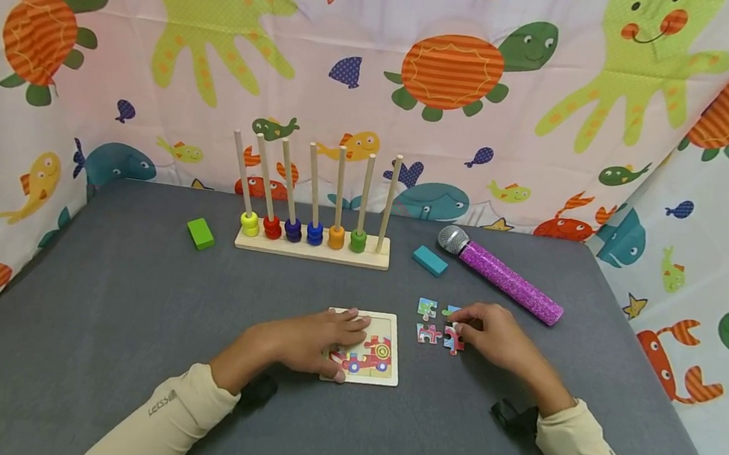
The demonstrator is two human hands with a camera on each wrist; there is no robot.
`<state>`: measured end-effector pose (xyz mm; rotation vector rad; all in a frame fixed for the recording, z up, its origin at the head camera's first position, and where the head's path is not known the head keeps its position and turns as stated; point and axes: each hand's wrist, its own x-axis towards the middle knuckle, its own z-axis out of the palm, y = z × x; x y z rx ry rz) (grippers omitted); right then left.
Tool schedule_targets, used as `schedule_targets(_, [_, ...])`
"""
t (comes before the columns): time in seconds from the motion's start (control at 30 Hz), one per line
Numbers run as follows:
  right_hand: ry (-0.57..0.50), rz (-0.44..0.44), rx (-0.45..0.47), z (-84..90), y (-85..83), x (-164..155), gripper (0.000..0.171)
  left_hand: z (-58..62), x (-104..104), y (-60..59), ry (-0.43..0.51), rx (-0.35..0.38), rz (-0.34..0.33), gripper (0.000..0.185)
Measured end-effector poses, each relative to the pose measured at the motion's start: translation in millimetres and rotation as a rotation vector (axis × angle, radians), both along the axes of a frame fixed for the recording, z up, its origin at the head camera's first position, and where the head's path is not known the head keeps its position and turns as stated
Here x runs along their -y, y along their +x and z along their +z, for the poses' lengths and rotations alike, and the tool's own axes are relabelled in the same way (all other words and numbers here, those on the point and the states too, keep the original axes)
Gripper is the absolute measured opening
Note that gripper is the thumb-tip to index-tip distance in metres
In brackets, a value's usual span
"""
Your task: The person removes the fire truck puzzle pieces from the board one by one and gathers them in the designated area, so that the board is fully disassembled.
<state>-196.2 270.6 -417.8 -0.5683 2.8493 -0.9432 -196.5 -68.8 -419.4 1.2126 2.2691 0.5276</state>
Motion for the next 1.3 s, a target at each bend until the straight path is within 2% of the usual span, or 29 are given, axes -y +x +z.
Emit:
schedule_targets(0.33, [0.004, -0.016, 0.011, 8.5, -3.0, -10, 0.018, 0.6, -1, -1.6, 0.004, -0.011, -0.019, 0.070])
schedule_targets(0.53, [0.017, 0.051, 0.041, 8.3, -6.2, -10, 0.018, 0.1, 0, -1.0, -0.001, -0.008, -0.014, 0.071])
schedule_targets(0.8, [-0.026, 0.090, 0.062, 13.7, -3.4, 5, 0.020, 0.0, 0, -0.8, -0.007, -0.006, -0.011, 0.072])
schedule_targets(1.0, [-0.061, 0.149, 0.093, 16.2, -3.0, 23, 0.019, -0.1, 0, -1.3, -0.006, 0.002, 0.000, 0.075])
schedule_targets(1.17, [-0.099, 0.258, 0.148, 17.0, 0.9, 39, 0.021, -0.2, -1, -1.5, -0.014, -0.014, -0.011, 0.075])
schedule_targets(1.3, [-0.084, 0.305, 0.121, 16.6, 3.9, 51, 0.021, -0.7, -1, -1.6, -0.021, -0.024, -0.013, 0.074])
